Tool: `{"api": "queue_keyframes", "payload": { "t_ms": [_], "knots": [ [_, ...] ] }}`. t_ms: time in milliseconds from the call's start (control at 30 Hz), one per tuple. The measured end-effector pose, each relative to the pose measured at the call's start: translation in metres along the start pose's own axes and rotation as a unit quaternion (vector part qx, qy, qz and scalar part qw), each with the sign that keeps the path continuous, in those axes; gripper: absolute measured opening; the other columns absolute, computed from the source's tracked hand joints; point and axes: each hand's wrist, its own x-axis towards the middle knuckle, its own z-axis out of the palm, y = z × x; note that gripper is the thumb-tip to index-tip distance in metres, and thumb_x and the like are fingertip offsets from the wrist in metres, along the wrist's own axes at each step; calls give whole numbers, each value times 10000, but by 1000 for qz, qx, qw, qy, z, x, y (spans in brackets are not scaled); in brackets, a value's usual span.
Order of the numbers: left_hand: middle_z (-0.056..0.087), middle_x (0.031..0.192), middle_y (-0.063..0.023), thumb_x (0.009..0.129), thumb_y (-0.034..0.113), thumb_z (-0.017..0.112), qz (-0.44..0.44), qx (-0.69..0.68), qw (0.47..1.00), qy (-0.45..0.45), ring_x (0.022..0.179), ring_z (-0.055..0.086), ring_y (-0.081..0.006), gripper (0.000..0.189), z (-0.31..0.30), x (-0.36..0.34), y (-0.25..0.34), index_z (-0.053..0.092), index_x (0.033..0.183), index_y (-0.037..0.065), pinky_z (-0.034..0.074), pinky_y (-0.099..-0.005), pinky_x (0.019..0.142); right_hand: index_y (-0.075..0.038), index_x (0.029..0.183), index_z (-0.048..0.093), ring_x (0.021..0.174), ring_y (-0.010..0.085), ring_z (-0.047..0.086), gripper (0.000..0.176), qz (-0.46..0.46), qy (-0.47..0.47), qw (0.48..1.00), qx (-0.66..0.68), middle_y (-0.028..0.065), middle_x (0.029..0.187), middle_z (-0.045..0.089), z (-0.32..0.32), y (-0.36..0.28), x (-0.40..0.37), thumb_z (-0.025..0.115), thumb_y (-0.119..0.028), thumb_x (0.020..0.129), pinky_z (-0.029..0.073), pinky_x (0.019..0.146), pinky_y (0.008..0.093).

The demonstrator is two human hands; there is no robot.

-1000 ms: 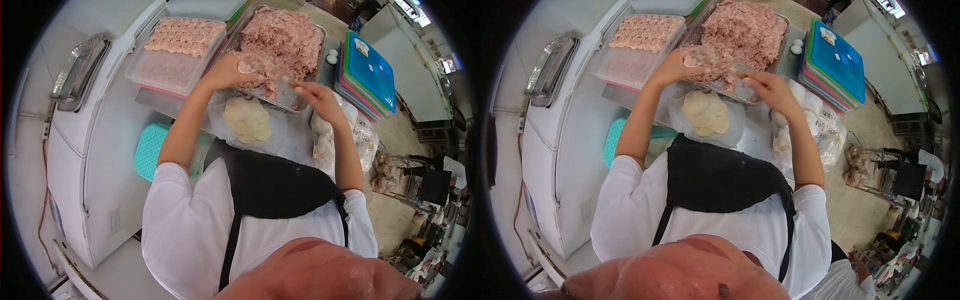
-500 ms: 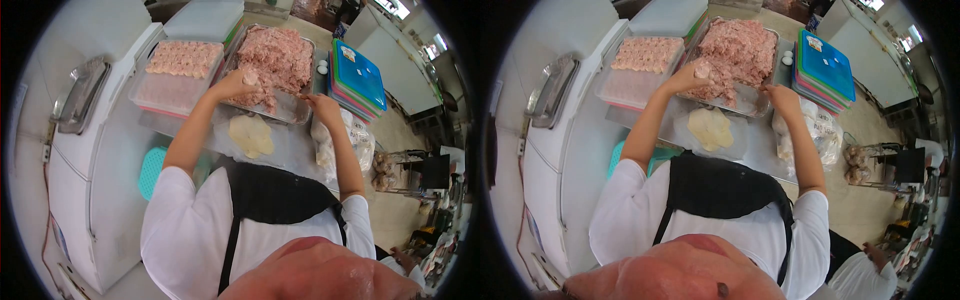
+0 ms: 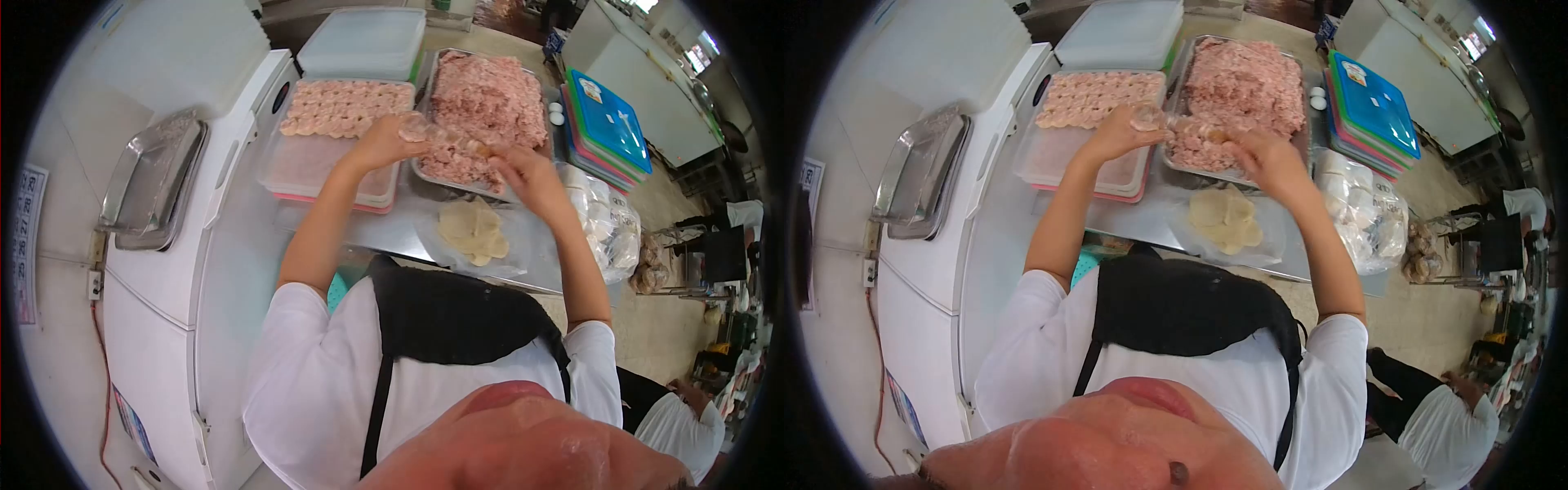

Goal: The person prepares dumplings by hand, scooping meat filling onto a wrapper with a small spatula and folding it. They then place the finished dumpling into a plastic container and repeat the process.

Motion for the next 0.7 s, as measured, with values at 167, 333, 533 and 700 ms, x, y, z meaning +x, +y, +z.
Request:
{"api": "queue_keyframes", "payload": {
  "t_ms": [167, 333, 533, 700],
  "knots": [
    [675, 853, -112, 686, 369, 802, -115, -18, 993, 6, 803, 616, -222, 576, -38, -42, -11, 615, 1106, 22, 474, -313, 777, -15, 1120, 627, 903, 300, 644, 288, 38, -46, 991, 122, 188, 1016, 657, 47, -15, 22, 585, -187, 893, 489, 769, 334],
    [657, 1004, -152, 693, 343, 782, -111, 18, 993, 46, 953, 607, -241, 601, -96, -94, -85, 593, 1157, 13, 469, -336, 836, -28, 1144, 634, 635, 44, 465, 289, 158, -31, 949, 269, -47, 750, 552, 83, -12, 7, 590, -208, 923, 361, 561, 199],
    [624, 1088, -200, 706, 260, 730, -127, 121, 984, 23, 1014, 595, -328, 586, -99, -97, -121, 545, 1201, 7, 469, -382, 856, -35, 1127, 636, 482, 9, 336, 298, 296, 37, 877, 377, -89, 615, 442, 81, -23, -24, 582, -255, 934, 241, 438, 185],
    [605, 1072, -275, 723, 189, 691, -26, 88, 995, 29, 988, 598, -399, 701, -36, -55, -82, 396, 1338, 29, 480, -420, 830, -43, 1116, 640, 492, 4, 341, 291, 333, 77, 861, 378, -90, 624, 444, 70, -26, -42, 578, -264, 937, 250, 440, 180]
  ]
}}
